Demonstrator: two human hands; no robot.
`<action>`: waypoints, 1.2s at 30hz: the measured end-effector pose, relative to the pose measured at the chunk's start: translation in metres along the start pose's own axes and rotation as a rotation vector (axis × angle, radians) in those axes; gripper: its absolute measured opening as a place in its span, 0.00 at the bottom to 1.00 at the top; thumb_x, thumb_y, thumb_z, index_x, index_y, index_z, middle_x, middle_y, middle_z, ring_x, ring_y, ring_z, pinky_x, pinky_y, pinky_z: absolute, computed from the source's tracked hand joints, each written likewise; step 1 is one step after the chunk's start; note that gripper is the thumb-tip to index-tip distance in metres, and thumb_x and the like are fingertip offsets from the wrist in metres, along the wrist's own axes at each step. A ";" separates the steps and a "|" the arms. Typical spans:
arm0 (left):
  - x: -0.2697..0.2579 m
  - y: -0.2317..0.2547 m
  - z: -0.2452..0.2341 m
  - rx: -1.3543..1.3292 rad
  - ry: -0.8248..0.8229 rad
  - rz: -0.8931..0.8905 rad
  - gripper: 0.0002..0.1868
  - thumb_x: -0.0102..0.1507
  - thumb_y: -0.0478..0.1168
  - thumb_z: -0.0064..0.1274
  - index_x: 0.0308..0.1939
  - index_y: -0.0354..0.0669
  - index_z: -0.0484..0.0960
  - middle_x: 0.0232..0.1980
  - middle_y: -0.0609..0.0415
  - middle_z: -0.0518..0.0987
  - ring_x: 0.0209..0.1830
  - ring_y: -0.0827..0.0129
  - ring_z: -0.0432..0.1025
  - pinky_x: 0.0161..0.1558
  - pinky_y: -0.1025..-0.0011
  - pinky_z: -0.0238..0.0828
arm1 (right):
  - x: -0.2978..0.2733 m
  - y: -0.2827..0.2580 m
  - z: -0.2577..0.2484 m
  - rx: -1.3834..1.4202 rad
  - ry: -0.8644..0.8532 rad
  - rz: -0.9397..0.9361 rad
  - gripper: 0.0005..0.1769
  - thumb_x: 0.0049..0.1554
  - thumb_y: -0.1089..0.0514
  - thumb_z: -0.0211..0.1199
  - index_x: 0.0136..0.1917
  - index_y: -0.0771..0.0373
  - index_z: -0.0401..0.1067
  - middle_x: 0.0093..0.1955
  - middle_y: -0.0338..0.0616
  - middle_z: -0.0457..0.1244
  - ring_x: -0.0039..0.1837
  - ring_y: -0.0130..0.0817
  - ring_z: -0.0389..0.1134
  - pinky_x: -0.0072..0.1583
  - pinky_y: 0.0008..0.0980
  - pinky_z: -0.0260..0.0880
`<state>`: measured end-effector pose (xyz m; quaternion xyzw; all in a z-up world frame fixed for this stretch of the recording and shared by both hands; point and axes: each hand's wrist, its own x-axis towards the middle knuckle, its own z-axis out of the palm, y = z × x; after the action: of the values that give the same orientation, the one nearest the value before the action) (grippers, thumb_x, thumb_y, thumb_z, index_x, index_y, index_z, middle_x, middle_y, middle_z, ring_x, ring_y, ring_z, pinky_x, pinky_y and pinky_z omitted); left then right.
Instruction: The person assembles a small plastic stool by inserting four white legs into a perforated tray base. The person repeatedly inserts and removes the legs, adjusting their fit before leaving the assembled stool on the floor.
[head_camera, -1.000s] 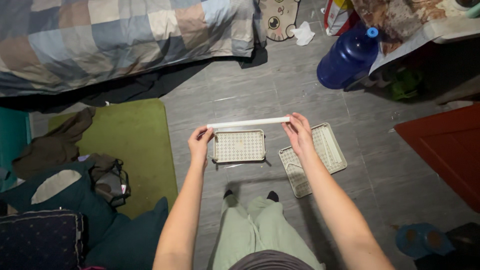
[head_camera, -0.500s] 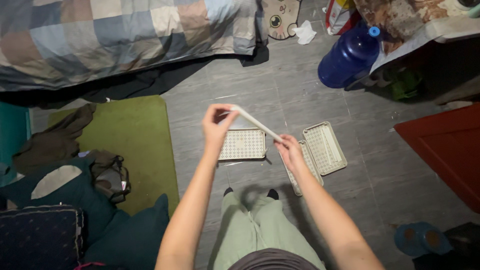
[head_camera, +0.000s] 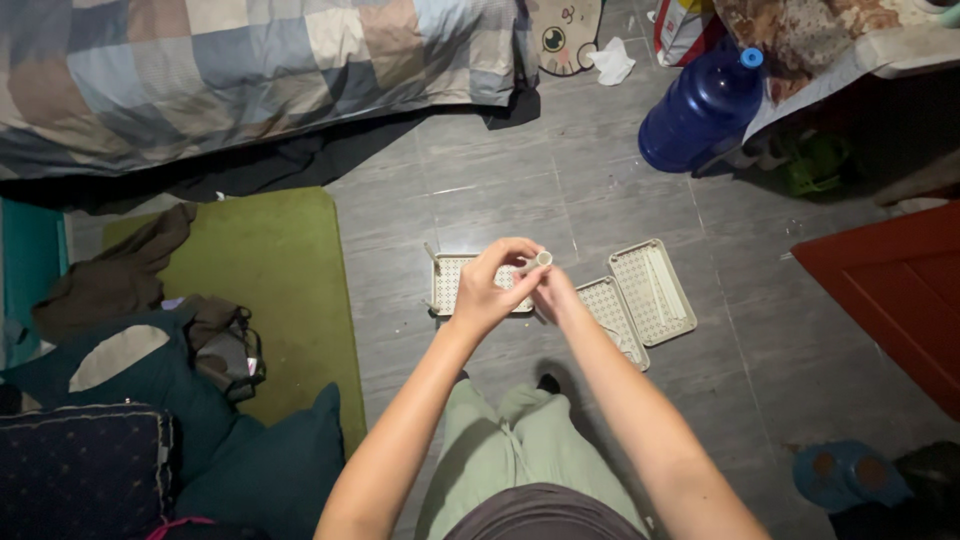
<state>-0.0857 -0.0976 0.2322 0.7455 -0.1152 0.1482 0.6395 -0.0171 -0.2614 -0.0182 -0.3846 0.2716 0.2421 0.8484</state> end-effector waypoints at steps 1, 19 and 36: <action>-0.002 -0.001 -0.005 0.019 0.044 0.014 0.14 0.61 0.35 0.66 0.48 0.40 0.81 0.49 0.54 0.85 0.46 0.72 0.82 0.50 0.75 0.80 | -0.004 -0.011 -0.002 0.048 -0.048 -0.021 0.14 0.60 0.62 0.55 0.60 0.64 0.67 0.53 0.47 0.62 0.51 0.33 0.68 0.52 0.30 0.77; -0.059 -0.140 -0.058 -0.518 0.283 -0.786 0.16 0.68 0.45 0.48 0.53 0.39 0.82 0.51 0.52 0.86 0.50 0.71 0.80 0.45 0.71 0.78 | -0.147 -0.101 0.070 -0.481 -0.090 -0.933 0.29 0.61 0.72 0.61 0.72 0.63 0.53 0.66 0.53 0.59 0.64 0.38 0.68 0.64 0.29 0.70; -0.082 -0.130 -0.024 0.650 0.066 -0.212 0.31 0.53 0.48 0.64 0.57 0.42 0.74 0.61 0.43 0.73 0.64 0.49 0.66 0.66 0.42 0.48 | -0.173 -0.082 0.089 -0.519 -0.163 -0.882 0.18 0.58 0.71 0.67 0.57 0.65 0.62 0.56 0.45 0.59 0.60 0.38 0.71 0.63 0.33 0.77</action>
<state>-0.1167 -0.0556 0.0853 0.9130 0.0367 0.1340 0.3835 -0.0688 -0.2741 0.1858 -0.6400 -0.0525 -0.0501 0.7649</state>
